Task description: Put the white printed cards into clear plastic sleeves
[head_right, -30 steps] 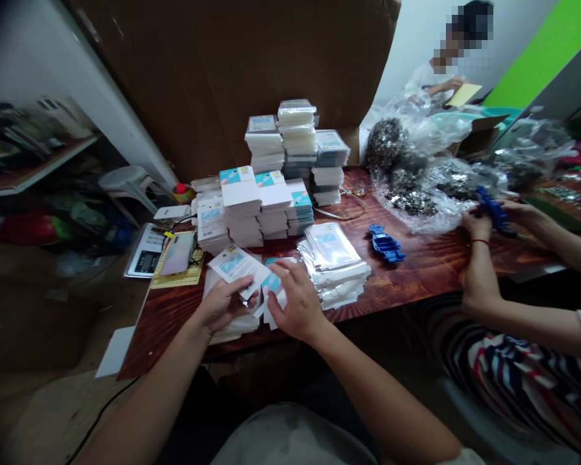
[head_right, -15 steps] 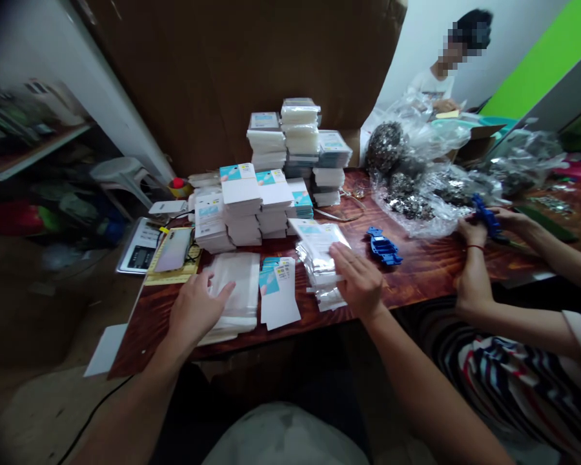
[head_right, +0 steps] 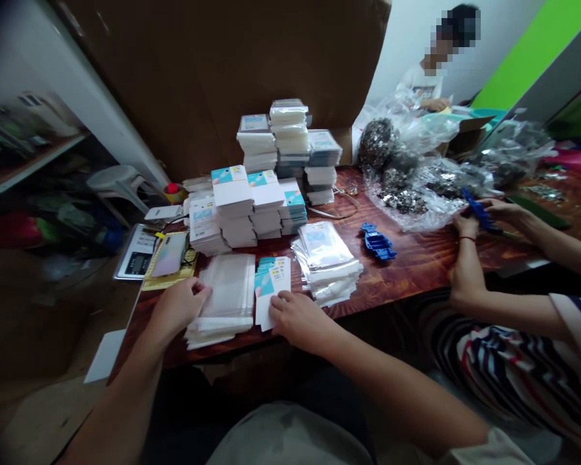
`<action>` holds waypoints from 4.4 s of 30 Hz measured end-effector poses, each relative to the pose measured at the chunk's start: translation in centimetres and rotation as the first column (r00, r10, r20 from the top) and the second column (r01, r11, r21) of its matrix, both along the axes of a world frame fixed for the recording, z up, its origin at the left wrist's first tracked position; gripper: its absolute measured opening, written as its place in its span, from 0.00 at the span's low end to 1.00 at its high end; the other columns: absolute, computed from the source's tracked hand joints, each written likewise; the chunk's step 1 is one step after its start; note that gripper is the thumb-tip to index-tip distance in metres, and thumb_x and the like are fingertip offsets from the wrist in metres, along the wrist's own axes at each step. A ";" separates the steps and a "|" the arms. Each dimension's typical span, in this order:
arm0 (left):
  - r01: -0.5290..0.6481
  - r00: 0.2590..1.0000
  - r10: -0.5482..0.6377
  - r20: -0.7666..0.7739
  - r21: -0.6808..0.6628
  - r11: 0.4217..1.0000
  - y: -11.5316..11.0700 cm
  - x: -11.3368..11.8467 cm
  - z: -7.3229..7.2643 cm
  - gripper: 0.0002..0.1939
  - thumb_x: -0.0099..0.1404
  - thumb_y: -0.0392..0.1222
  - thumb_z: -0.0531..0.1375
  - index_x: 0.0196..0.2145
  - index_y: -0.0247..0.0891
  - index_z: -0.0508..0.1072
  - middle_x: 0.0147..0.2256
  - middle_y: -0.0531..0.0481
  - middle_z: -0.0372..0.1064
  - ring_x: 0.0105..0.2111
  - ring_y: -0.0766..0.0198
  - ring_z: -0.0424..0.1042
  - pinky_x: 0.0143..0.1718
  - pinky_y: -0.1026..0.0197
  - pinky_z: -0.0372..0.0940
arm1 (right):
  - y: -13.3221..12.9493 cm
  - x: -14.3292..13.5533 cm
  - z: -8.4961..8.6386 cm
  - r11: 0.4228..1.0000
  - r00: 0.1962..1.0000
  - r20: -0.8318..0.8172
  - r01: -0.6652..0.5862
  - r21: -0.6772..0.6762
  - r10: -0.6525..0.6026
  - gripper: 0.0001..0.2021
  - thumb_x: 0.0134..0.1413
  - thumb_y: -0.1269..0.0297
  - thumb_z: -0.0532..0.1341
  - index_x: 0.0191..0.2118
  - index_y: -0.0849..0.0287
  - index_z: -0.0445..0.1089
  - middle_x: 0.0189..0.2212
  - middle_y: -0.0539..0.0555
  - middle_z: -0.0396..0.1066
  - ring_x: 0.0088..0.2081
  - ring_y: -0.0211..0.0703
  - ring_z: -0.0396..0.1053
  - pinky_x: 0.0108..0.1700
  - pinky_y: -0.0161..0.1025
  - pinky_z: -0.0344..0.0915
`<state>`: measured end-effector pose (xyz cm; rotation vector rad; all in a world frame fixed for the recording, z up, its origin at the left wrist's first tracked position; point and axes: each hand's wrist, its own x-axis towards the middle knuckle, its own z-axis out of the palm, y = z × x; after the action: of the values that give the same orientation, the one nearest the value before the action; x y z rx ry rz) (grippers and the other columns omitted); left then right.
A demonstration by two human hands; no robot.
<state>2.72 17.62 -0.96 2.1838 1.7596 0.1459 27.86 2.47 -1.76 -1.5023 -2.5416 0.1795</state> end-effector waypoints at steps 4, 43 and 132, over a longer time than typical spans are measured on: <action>0.001 0.990 -0.003 0.142 0.014 1.000 0.1 -0.1 -0.1 0.07 0.63 0.43 0.56 0.36 0.39 0.70 0.30 0.45 0.73 0.30 0.56 0.70 0.30 0.60 0.56 | -0.4 -0.1 -0.1 1.000 0.998 0.060 -0.008 -0.025 0.009 0.07 0.62 0.74 0.56 0.42 0.63 0.70 0.39 0.60 0.73 0.43 0.49 0.70 0.45 0.42 0.66; 0.007 0.085 0.585 0.806 -0.588 0.809 -4.6 8.0 -1.5 0.15 0.63 0.47 0.64 0.40 0.36 0.65 0.35 0.39 0.78 0.33 0.54 0.80 0.32 0.56 0.75 | -2.3 -1.1 -3.2 0.643 -0.356 -0.655 0.171 -0.747 -0.667 0.19 0.49 0.50 0.68 0.38 0.62 0.70 0.17 0.46 0.68 0.10 0.29 0.54 0.08 0.27 0.52; -0.146 0.506 0.403 0.763 -0.384 0.912 -1.3 3.1 0.5 0.14 0.57 0.48 0.65 0.32 0.32 0.76 0.28 0.40 0.76 0.26 0.57 0.76 0.30 0.57 0.71 | -1.7 -0.9 -0.1 0.999 0.970 0.238 -0.042 -0.033 0.049 0.08 0.60 0.76 0.55 0.40 0.66 0.71 0.35 0.62 0.73 0.37 0.51 0.70 0.33 0.42 0.64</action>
<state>5.86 16.31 -0.42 1.2217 1.3881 0.8290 26.95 0.82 -1.87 -1.5618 -2.7722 0.0422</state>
